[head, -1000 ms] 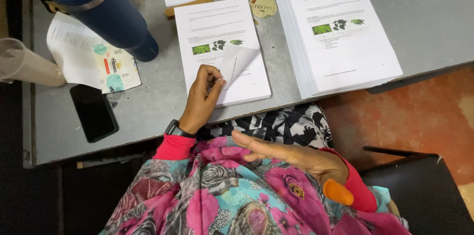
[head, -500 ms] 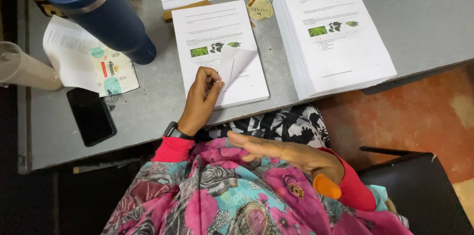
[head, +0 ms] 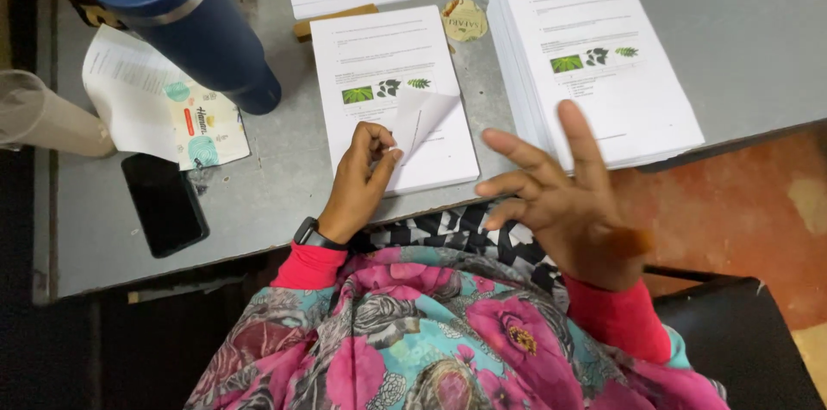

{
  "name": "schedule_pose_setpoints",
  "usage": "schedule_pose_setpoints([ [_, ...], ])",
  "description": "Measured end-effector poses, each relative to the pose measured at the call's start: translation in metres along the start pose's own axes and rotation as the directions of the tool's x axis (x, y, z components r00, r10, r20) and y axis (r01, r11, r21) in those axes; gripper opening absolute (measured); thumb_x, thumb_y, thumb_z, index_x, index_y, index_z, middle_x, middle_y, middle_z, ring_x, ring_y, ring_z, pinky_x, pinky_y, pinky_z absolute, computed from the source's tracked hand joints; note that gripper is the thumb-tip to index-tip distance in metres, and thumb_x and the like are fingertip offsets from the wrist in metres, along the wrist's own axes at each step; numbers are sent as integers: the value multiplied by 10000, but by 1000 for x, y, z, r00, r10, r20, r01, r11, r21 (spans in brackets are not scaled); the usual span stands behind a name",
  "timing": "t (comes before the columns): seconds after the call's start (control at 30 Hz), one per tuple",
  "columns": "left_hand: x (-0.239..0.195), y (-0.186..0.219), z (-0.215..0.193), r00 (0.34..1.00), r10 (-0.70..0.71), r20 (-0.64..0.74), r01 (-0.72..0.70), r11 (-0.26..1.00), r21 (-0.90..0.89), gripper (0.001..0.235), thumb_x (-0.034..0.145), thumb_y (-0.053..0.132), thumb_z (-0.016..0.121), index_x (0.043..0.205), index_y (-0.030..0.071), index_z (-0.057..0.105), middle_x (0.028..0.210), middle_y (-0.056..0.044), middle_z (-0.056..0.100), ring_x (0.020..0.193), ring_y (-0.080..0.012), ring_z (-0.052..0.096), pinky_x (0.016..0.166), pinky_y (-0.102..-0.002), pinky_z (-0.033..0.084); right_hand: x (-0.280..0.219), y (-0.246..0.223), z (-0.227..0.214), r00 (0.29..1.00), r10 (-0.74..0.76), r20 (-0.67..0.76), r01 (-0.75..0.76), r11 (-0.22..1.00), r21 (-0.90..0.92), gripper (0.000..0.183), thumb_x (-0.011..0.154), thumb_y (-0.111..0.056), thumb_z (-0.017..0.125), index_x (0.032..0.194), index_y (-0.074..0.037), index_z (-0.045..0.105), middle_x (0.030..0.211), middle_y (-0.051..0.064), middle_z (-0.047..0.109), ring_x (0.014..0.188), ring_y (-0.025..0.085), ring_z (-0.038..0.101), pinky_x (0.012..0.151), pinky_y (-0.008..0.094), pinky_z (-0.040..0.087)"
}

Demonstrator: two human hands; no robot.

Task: Sorting and inspecting printed documents by flipping through pages and organizing them into stacks.

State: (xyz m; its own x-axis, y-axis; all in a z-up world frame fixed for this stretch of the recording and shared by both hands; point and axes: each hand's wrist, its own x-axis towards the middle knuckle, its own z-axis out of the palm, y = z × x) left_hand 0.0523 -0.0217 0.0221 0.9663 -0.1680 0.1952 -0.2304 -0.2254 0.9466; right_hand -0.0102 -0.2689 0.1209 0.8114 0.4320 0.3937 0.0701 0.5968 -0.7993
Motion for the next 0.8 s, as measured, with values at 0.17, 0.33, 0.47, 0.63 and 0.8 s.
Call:
schedule_pose_setpoints([
  [0.17,-2,3,-1,1000,-9,30,9,1000,-10,86,965,147,498,1012,117,433,901,-14,466,795,-120,451,633,-255,337,-2,8,-5,996,42,74,-40,999,-26,863,992,-538,631,1555,-215,63,1555,385,195,1254,430,489,929,481,527],
  [0.33,0,2,-1,1000,-19,18,20,999,-26,88,956,137,512,999,118,438,898,-14,467,799,-123,445,643,-257,345,1,19,-12,992,71,104,-68,997,-25,728,1048,-496,594,1555,-215,154,1564,352,220,1296,412,471,946,471,512],
  [0.47,-1,2,-2,1000,-16,13,16,999,-28,104,951,143,521,1012,113,442,931,-21,478,838,-137,461,736,-264,370,8,15,-2,887,93,452,-110,994,13,562,1016,-342,655,1468,-116,408,1583,230,211,1472,403,308,1220,613,242],
  [0.63,1,0,-2,998,-64,14,65,998,-26,128,948,165,543,1019,119,447,960,-23,495,870,-143,487,783,-266,386,10,-3,14,510,195,838,-172,977,-122,451,1095,-515,358,1321,-153,504,1549,200,365,1533,391,320,1372,637,220],
  [0.8,1,-2,0,999,-39,2,39,999,-25,144,935,130,558,1025,118,445,925,-23,487,856,-137,482,789,-261,394,18,-30,30,308,227,924,-132,972,-195,739,1045,-508,67,815,61,477,1315,365,456,1361,576,428,1262,659,166],
])
